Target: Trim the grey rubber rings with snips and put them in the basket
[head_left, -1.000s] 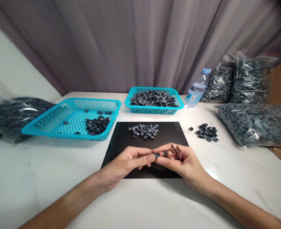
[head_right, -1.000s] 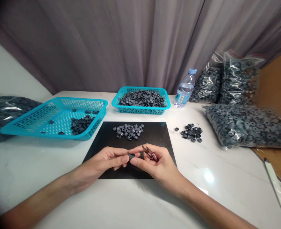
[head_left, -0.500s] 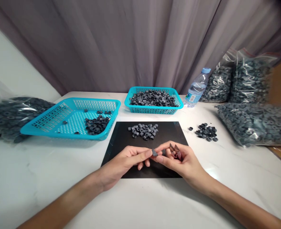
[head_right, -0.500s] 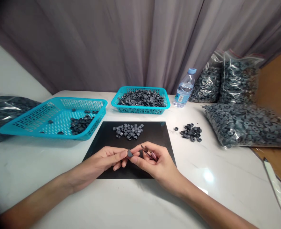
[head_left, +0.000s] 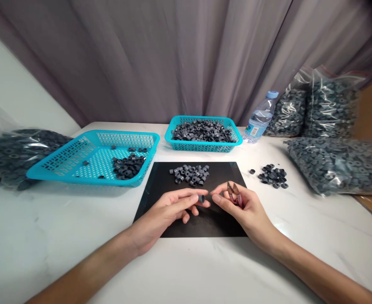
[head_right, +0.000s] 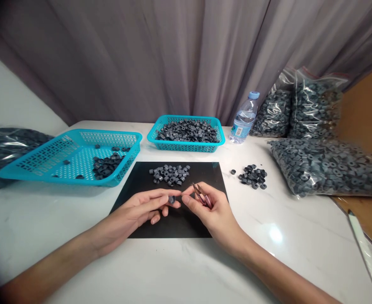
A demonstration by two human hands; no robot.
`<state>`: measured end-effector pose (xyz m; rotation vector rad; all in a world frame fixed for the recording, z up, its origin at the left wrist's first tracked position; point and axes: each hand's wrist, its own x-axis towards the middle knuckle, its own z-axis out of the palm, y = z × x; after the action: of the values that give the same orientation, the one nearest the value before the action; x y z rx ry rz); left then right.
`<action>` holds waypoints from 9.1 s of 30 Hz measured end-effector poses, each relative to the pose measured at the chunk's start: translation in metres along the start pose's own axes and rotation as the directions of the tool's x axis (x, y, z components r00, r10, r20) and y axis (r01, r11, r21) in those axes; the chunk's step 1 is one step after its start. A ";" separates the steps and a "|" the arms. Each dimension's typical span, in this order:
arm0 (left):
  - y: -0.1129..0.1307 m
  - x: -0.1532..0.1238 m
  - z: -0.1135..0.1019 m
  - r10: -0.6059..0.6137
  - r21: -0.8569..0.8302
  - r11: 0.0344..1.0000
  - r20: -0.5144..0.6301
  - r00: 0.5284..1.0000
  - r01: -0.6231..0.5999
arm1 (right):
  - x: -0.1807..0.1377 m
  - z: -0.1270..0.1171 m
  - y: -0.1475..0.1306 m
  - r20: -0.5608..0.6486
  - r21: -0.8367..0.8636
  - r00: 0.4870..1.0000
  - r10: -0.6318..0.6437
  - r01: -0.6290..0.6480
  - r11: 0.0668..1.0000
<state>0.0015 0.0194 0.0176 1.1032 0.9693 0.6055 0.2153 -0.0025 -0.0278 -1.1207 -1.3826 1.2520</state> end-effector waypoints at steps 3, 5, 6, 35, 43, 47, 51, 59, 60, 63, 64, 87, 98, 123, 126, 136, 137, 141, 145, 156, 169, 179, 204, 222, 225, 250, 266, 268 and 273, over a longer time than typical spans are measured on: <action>-0.002 0.000 -0.001 -0.002 -0.014 1.000 -0.012 1.000 0.002 | 0.001 -0.001 0.000 -0.009 0.007 1.000 0.001 -0.001 1.000; -0.004 0.000 -0.002 0.008 -0.023 1.000 -0.015 1.000 -0.008 | 0.002 -0.002 0.000 -0.015 0.006 1.000 0.000 0.000 1.000; -0.004 0.001 -0.002 0.012 -0.025 1.000 -0.015 1.000 -0.013 | 0.002 -0.002 0.001 -0.019 0.003 1.000 0.003 -0.003 1.000; -0.011 0.004 -0.003 0.028 -0.076 0.997 -0.085 0.996 -0.035 | 0.005 -0.002 0.003 0.004 -0.106 1.000 0.001 0.000 0.994; -0.010 0.004 -0.003 0.007 -0.181 0.983 -0.090 0.996 -0.023 | 0.005 -0.002 0.003 0.009 -0.128 1.000 -0.008 0.009 0.992; -0.011 0.004 -0.005 0.017 -0.209 0.978 -0.060 0.998 -0.029 | 0.004 -0.002 0.004 0.022 -0.177 0.999 -0.036 0.040 0.983; -0.009 0.005 -0.007 0.053 -0.147 0.987 -0.092 0.994 -0.066 | 0.006 -0.001 0.008 0.100 -0.400 0.982 -0.159 0.187 0.897; 0.028 -0.005 -0.036 0.607 0.585 0.737 -0.355 0.711 -0.337 | 0.007 0.003 0.015 0.265 -0.733 0.921 -0.285 0.385 0.561; 0.035 -0.010 -0.044 0.679 0.711 0.642 -0.355 0.642 -0.287 | 0.006 0.003 0.015 0.284 -0.748 0.917 -0.281 0.395 0.533; 0.053 -0.023 -0.072 0.725 0.936 0.351 -0.294 0.623 0.032 | 0.006 0.004 0.014 0.319 -0.776 0.911 -0.261 0.409 0.480; 0.056 -0.026 -0.082 0.681 0.955 0.252 -0.291 0.672 0.158 | 0.006 0.004 0.014 0.325 -0.780 0.910 -0.259 0.413 0.471; -0.011 0.005 -0.016 0.609 0.895 0.281 0.114 0.785 -0.347 | 0.006 -0.004 0.003 0.153 -0.102 0.982 -0.115 0.131 0.986; -0.020 0.021 -0.013 0.174 0.067 0.983 -0.081 0.981 -0.169 | 0.007 -0.008 -0.001 0.111 0.280 0.979 0.171 -0.196 0.940; -0.018 0.020 -0.013 0.054 0.204 0.975 0.179 0.982 -0.091 | -0.002 0.008 -0.007 0.201 0.067 0.979 0.043 -0.058 0.996; -0.019 0.020 -0.008 0.053 0.245 0.964 0.190 0.980 -0.100 | -0.001 0.010 -0.007 0.176 0.108 0.981 0.079 -0.099 0.989; -0.016 0.017 -0.015 0.030 0.217 0.974 0.197 0.980 -0.073 | 0.001 0.005 -0.006 0.131 0.072 0.977 0.170 -0.180 0.981; -0.015 0.017 -0.016 0.027 0.219 0.973 0.199 0.980 -0.071 | 0.002 0.004 -0.006 0.128 0.069 0.977 0.172 -0.182 0.981; -0.011 0.016 -0.014 0.013 0.225 0.972 0.203 0.979 -0.060 | 0.002 0.004 -0.005 0.141 0.049 0.976 0.167 -0.175 0.983; -0.007 0.014 -0.012 0.013 0.226 0.973 0.191 0.982 -0.057 | 0.001 0.004 -0.006 0.151 0.040 0.973 0.171 -0.179 0.983; -0.009 0.015 -0.013 0.008 0.224 0.973 0.208 0.978 -0.055 | 0.001 0.003 -0.006 0.184 0.035 0.969 0.167 -0.176 0.984; -0.009 0.014 -0.016 -0.006 0.228 0.972 0.237 0.971 -0.050 | -0.002 0.004 -0.007 0.160 0.064 0.978 0.134 -0.145 0.987; -0.007 0.015 -0.016 0.004 0.216 0.974 0.247 0.969 -0.060 | -0.002 0.005 -0.008 0.176 0.039 0.982 0.064 -0.072 0.997; -0.008 0.015 -0.018 0.009 0.210 0.976 0.261 0.965 -0.066 | -0.004 0.005 -0.012 0.185 0.048 0.980 0.078 -0.089 0.995; -0.008 0.015 -0.017 0.002 0.217 0.974 0.269 0.963 -0.063 | -0.003 0.005 -0.011 0.199 0.028 0.977 0.077 -0.084 0.996; -0.008 0.015 -0.017 0.003 0.217 0.974 0.269 0.963 -0.063 | -0.003 0.005 -0.011 0.199 0.029 0.977 0.077 -0.084 0.996; -0.003 0.013 -0.017 -0.010 0.213 0.976 0.282 0.959 -0.052 | -0.004 0.005 -0.010 0.185 0.044 0.979 0.081 -0.091 0.995; -0.008 0.015 -0.022 0.007 0.203 0.977 0.298 0.955 -0.070 | -0.003 0.006 -0.005 0.178 0.134 0.978 0.112 -0.137 0.981; -0.007 0.015 -0.022 0.008 0.202 0.977 0.295 0.955 -0.071 | -0.003 0.006 -0.005 0.172 0.140 0.979 0.111 -0.135 0.981; -0.004 0.014 -0.020 -0.015 0.178 0.983 0.291 0.957 -0.039 | -0.005 0.006 -0.004 0.164 0.143 0.980 0.115 -0.139 0.980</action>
<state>-0.0098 0.0379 0.0064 1.3203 0.7713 0.3544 0.2101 -0.0083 -0.0245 -1.0354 -1.3183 1.5392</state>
